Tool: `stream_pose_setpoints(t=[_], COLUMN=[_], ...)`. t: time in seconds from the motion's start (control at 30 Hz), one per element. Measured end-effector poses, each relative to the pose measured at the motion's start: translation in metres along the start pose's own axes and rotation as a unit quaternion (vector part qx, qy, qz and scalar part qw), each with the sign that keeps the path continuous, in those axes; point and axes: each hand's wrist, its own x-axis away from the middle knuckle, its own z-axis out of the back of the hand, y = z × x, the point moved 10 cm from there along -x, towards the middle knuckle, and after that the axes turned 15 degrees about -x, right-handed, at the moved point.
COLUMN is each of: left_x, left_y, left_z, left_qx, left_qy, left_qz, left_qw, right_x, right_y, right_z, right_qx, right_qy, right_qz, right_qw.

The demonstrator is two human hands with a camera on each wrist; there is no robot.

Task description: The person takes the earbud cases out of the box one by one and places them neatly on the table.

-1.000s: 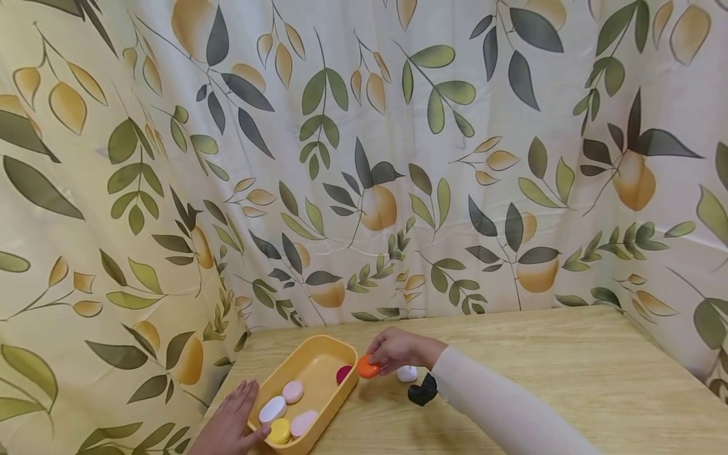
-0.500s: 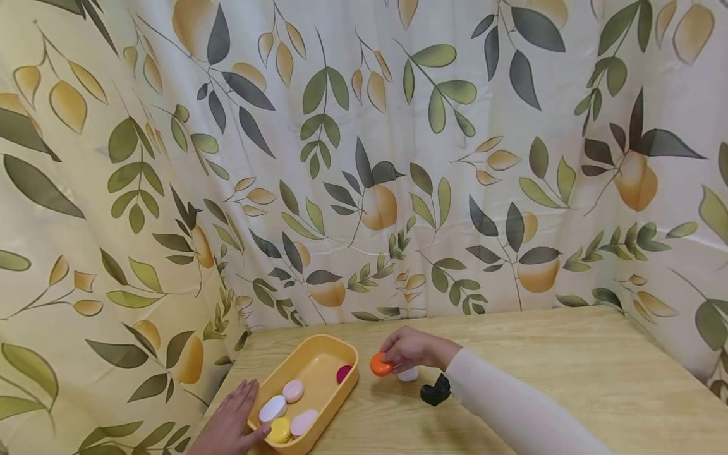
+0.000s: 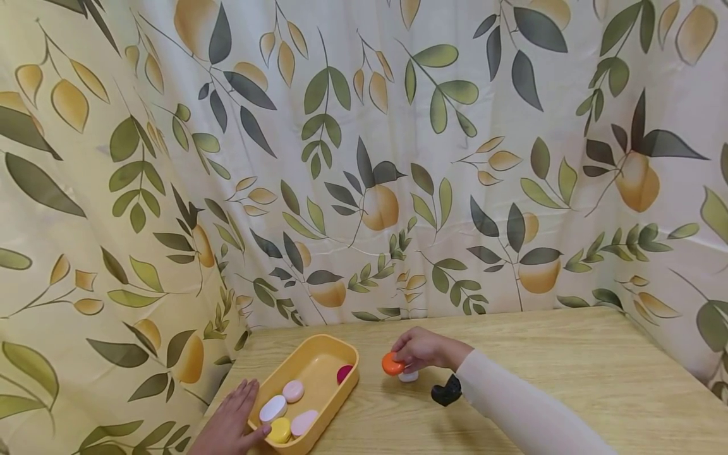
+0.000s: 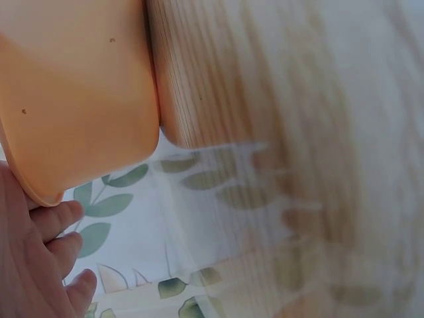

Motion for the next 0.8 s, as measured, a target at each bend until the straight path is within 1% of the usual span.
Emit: stream_pose_setpoints(t=[0.1,0.37,0.63,0.8], left_x=[-0.001,0.000,0.000,0.001], left_y=[0.000,0.000,0.000,0.000], left_z=[0.000,0.000,-0.001,0.000], left_qx=[0.001,0.002,0.004,0.003], left_qy=[-0.002,-0.001,-0.005,0.002], left_qz=[0.000,0.001,0.000,-0.001], left_qw=[1.0000,1.0000,1.0000,1.0000], right_x=[0.001,0.005,0.007,0.008], right_y=[0.001,0.002,0.006,0.011], right_z=[0.004,0.013,0.023,0.031], right_qx=[-0.005,-0.019,-0.035,-0.045], right_qy=[0.005,-0.002,0.007,0.011], right_qz=[-0.002,0.000,0.002,0.000], right_qw=[1.0000,0.9998,0.9994,0.9990])
